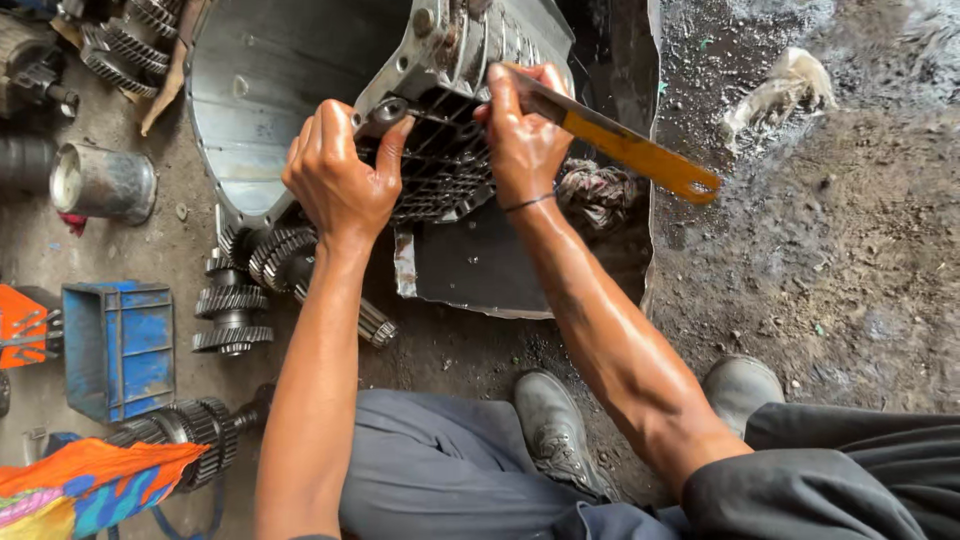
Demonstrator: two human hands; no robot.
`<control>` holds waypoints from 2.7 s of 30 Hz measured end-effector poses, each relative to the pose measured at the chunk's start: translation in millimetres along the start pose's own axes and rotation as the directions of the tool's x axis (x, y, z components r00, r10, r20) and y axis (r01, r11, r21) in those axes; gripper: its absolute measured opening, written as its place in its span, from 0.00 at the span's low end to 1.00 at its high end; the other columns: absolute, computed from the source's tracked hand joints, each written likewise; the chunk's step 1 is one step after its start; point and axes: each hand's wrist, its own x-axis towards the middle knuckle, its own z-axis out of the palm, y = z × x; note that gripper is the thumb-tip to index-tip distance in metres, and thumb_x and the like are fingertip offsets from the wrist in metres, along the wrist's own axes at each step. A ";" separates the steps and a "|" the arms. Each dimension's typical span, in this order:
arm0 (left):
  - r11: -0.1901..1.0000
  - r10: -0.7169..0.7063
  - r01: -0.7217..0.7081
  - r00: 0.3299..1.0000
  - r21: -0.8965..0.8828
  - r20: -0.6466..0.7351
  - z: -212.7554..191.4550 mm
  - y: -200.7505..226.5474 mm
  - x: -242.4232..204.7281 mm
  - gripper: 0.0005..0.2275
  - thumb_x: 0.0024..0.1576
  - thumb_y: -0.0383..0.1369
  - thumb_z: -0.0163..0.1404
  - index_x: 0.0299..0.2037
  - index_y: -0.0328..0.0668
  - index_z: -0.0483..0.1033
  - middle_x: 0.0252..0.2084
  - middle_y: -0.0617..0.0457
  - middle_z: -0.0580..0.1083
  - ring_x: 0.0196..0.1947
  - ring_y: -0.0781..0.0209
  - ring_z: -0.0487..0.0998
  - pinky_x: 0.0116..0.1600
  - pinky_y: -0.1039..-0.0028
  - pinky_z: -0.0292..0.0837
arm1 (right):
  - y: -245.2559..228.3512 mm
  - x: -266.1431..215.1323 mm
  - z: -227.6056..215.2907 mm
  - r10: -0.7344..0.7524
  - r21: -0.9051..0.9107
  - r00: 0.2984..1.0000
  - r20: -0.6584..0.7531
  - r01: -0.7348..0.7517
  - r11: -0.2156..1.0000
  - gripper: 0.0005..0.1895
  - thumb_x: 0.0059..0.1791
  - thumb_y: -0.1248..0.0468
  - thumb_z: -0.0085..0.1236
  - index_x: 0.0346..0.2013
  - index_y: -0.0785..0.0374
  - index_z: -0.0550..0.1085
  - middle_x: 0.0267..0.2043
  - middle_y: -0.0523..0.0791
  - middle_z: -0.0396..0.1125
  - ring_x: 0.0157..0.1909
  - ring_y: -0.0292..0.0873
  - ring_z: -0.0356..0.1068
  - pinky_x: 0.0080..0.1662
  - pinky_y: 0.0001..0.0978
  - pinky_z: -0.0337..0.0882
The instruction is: The person uses a yellow pry bar to scrape and clean the internal surfaces of a disassembled gearbox casing. They repeatedly reposition the casing and use the tool to remove grime from the metal grid and walls.
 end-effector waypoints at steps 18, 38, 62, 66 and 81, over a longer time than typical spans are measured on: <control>1.000 -0.022 0.022 1.000 -0.009 -0.001 1.0 -3.2 0.6 0.25 0.66 0.55 0.56 0.34 0.38 0.69 0.28 0.49 0.71 0.31 0.49 0.75 0.37 0.60 0.66 | -12.9 21.8 -7.1 -0.123 0.042 0.989 0.079 0.120 0.992 0.10 0.54 0.65 0.63 0.38 0.70 0.72 0.26 0.48 0.72 0.24 0.40 0.74 0.25 0.30 0.74; 1.000 -0.010 0.010 1.000 -0.014 -0.001 -3.9 5.2 1.1 0.22 0.63 0.48 0.63 0.36 0.37 0.69 0.32 0.46 0.72 0.34 0.43 0.75 0.39 0.58 0.66 | -5.9 18.7 -11.5 -0.014 0.149 0.990 0.139 -0.007 0.989 0.13 0.52 0.63 0.62 0.38 0.67 0.67 0.27 0.46 0.70 0.26 0.40 0.74 0.26 0.33 0.77; 0.999 -0.026 0.025 0.999 0.025 0.042 -2.1 -0.9 0.5 0.24 0.67 0.52 0.59 0.37 0.37 0.65 0.32 0.45 0.69 0.34 0.41 0.74 0.38 0.54 0.64 | 24.4 -15.3 17.5 -0.042 -0.188 0.980 -0.195 0.005 0.982 0.17 0.57 0.52 0.64 0.36 0.62 0.73 0.31 0.38 0.63 0.34 0.34 0.61 0.37 0.31 0.66; 0.998 -0.039 0.037 0.999 0.046 0.038 0.0 0.9 -8.4 0.24 0.67 0.50 0.59 0.36 0.35 0.66 0.35 0.44 0.71 0.38 0.38 0.73 0.41 0.54 0.64 | 18.9 -19.7 10.3 -0.094 -0.133 0.965 -0.245 0.062 0.989 0.19 0.50 0.48 0.63 0.40 0.59 0.72 0.29 0.37 0.68 0.32 0.34 0.66 0.38 0.32 0.70; 1.000 -0.010 0.010 0.999 0.002 0.033 2.3 -4.2 -5.2 0.24 0.68 0.53 0.56 0.37 0.36 0.66 0.35 0.47 0.72 0.38 0.43 0.76 0.43 0.57 0.68 | 26.6 -21.3 15.5 -0.084 -0.162 0.983 -0.160 0.058 0.985 0.22 0.54 0.49 0.61 0.29 0.63 0.68 0.25 0.37 0.59 0.27 0.37 0.57 0.31 0.36 0.63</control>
